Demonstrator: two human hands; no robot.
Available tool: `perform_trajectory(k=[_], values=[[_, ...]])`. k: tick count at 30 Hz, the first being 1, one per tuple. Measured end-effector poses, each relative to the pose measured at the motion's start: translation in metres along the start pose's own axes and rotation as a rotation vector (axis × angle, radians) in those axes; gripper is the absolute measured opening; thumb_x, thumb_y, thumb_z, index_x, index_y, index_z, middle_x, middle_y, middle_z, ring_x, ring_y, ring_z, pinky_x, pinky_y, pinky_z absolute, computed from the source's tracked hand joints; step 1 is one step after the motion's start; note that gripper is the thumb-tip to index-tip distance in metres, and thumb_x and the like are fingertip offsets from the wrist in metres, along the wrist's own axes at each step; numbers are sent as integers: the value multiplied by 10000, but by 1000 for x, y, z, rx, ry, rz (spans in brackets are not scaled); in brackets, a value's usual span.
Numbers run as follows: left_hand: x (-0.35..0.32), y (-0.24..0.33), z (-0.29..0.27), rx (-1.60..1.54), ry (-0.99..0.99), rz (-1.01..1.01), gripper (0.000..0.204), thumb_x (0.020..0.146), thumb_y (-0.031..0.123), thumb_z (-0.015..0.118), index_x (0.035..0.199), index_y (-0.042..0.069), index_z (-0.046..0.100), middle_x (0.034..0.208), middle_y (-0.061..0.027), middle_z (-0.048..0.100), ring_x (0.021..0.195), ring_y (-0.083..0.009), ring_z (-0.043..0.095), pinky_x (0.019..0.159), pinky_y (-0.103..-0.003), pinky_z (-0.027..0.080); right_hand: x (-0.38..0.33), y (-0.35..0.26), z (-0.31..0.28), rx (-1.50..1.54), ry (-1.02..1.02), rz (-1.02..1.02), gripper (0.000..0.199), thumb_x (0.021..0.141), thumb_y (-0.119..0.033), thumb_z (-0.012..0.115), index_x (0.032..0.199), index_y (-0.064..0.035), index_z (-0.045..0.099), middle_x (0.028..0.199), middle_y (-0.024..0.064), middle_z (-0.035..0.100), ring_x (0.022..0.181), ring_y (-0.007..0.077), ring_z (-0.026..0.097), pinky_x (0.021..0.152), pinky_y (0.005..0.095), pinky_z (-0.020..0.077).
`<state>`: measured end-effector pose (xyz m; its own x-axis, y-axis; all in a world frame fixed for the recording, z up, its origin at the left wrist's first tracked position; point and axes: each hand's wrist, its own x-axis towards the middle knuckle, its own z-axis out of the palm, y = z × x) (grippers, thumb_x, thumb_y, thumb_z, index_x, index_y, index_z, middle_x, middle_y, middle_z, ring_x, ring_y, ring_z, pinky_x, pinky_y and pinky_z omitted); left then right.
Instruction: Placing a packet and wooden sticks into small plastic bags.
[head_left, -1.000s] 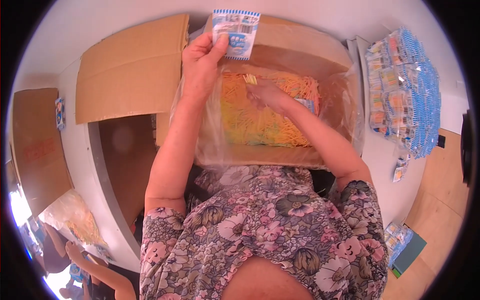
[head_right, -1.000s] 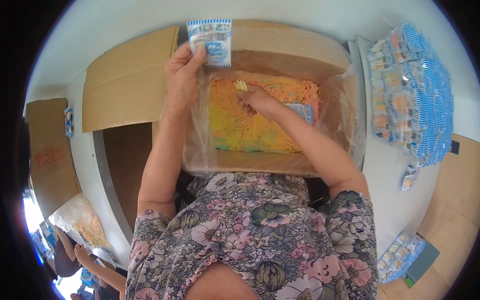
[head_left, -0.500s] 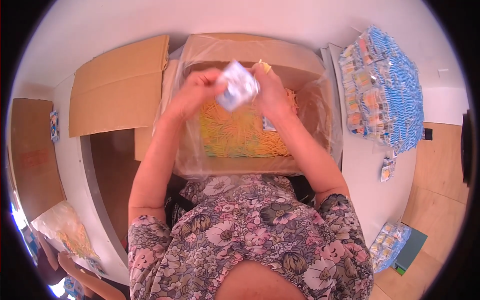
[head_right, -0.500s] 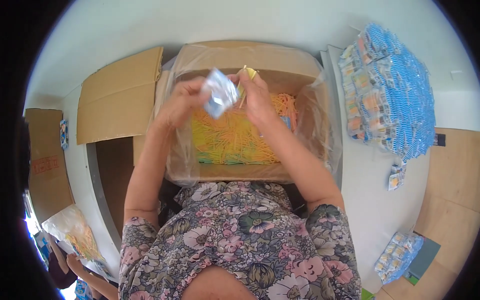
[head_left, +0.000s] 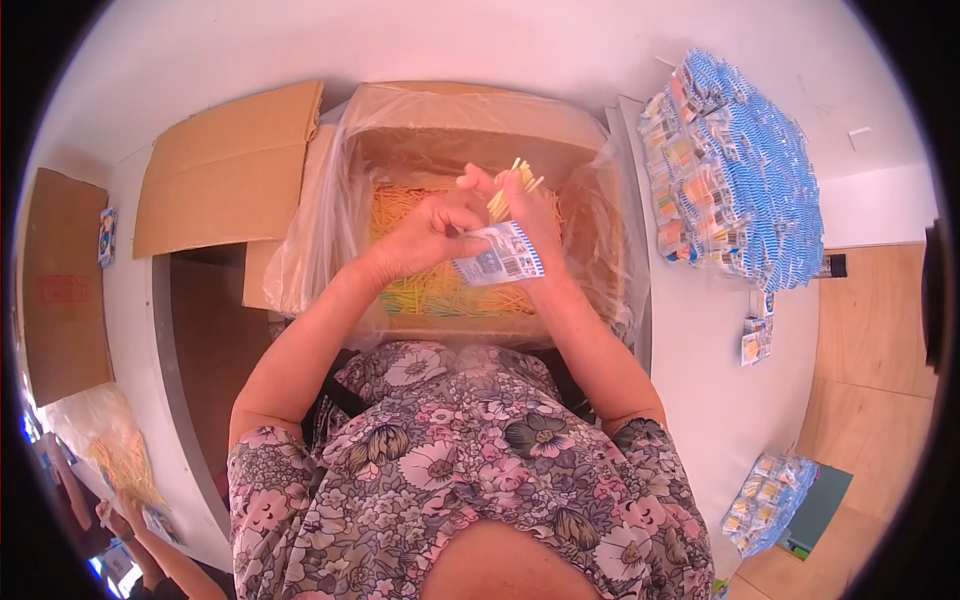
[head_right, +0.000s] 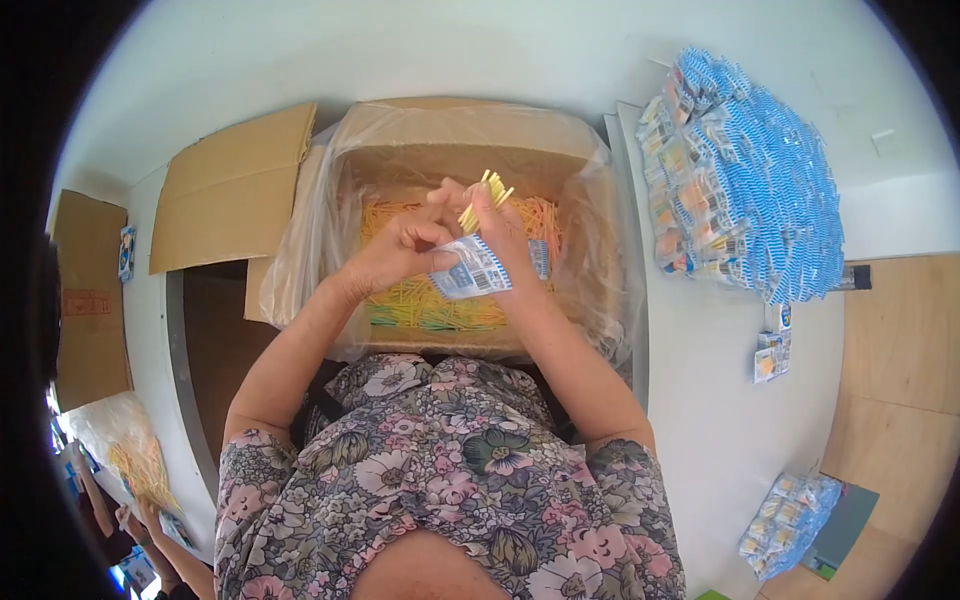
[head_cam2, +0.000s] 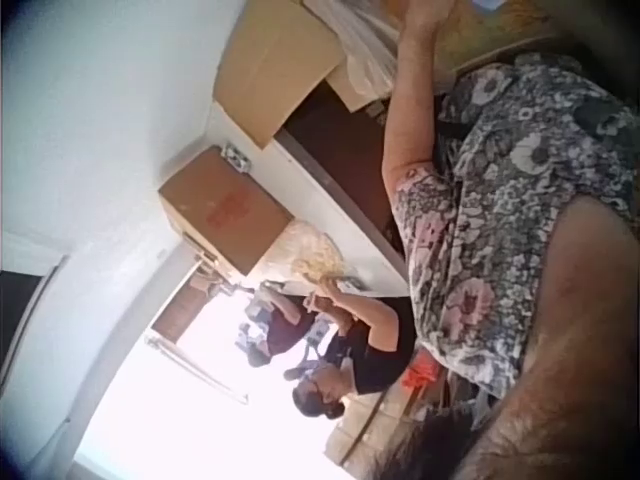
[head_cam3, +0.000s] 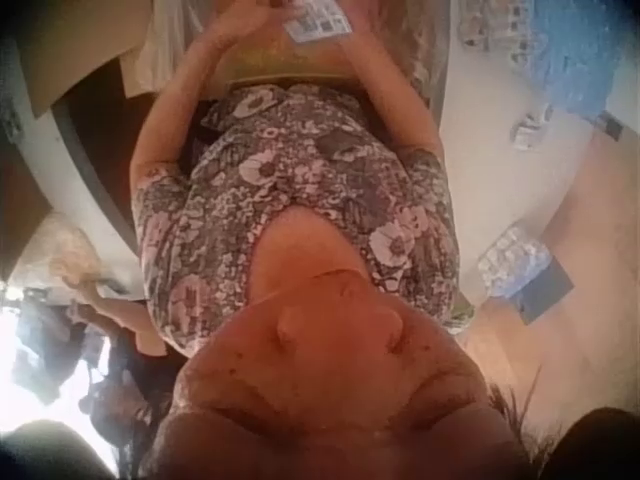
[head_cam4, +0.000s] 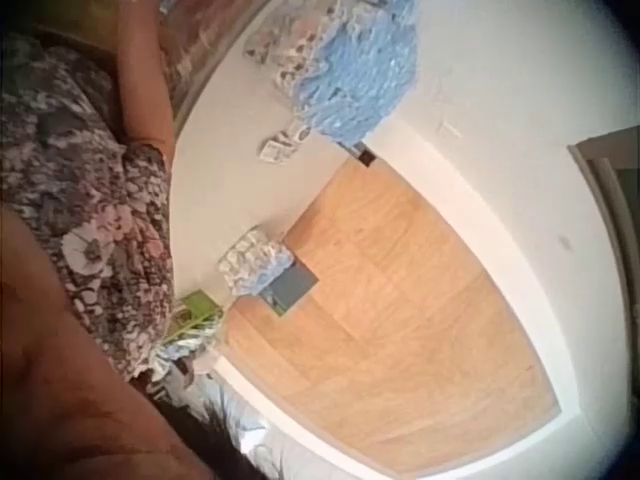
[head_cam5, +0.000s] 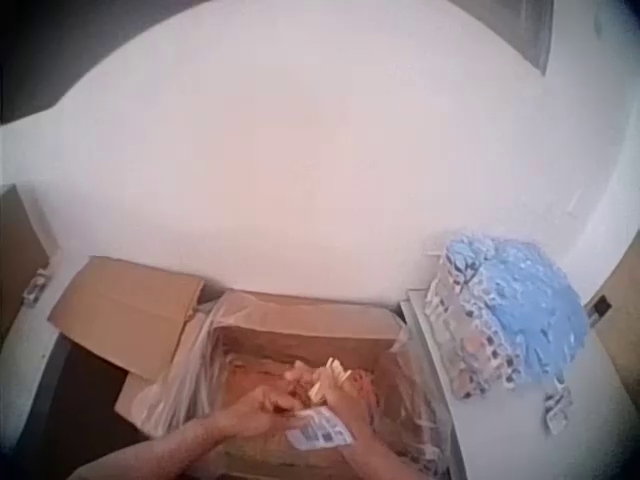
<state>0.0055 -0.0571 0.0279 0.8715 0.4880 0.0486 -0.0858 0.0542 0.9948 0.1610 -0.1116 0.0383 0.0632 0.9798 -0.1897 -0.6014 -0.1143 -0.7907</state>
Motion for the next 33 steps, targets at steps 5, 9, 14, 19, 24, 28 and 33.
perform_trajectory(k=[5, 9, 14, 19, 24, 28, 33], values=[[6, 7, 21, -181, 75, -89, 98, 796, 53, 652, 882, 12, 676, 981, -17, 582, 948, -104, 534, 832, -267, 429, -4, -1, -18, -151, -139, -157, 362, 946, -246, 498, 1234, -37, 435, 877, 60, 590, 833, 112, 551, 708, 250, 464], [12, -5, 33, -168, 58, -74, 83, 818, 55, 639, 871, 1, 673, 843, -4, 632, 812, -77, 570, 752, -256, 465, -8, 9, -35, -373, -62, -189, 446, 936, -229, 509, 1299, -48, 323, 938, 29, 496, 731, 76, 487, 704, 212, 422], [14, -7, 47, -126, 90, -30, 88, 781, 15, 647, 859, -10, 679, 797, -32, 638, 780, -95, 584, 728, -260, 474, -26, 2, -36, -294, -87, -104, 459, 879, -185, 586, 1264, -58, 370, 945, 14, 494, 788, 82, 504, 710, 220, 412], [17, -14, 47, 100, 95, 119, 74, 790, 1, 647, 862, -13, 657, 830, -24, 639, 805, -86, 577, 717, -264, 469, -14, -15, -54, -956, -132, -628, 260, 813, -188, 646, 1025, -53, 579, 827, 27, 548, 699, 129, 538, 648, 261, 432], [17, -10, 49, 213, 165, 133, 68, 776, 5, 649, 837, -25, 651, 801, -56, 630, 768, -124, 584, 699, -272, 473, -15, -27, -31, -1194, 42, -590, 225, 785, -228, 658, 758, -25, 565, 634, 93, 550, 571, 173, 535, 560, 315, 434], [19, -24, 42, -30, 219, 141, 59, 780, 1, 652, 832, -27, 657, 785, -39, 630, 741, -111, 579, 689, -263, 474, -20, -47, -44, -1206, 303, -573, 172, 819, -145, 633, 725, -29, 549, 641, 17, 530, 565, 113, 496, 529, 276, 405], [22, -26, 29, -69, 324, 42, 72, 773, -12, 666, 842, -7, 685, 803, -24, 641, 740, -73, 581, 700, -233, 479, -43, -77, -66, -499, 200, -74, 201, 857, -143, 615, 688, -71, 534, 612, -35, 508, 533, 45, 480, 485, 207, 372]])
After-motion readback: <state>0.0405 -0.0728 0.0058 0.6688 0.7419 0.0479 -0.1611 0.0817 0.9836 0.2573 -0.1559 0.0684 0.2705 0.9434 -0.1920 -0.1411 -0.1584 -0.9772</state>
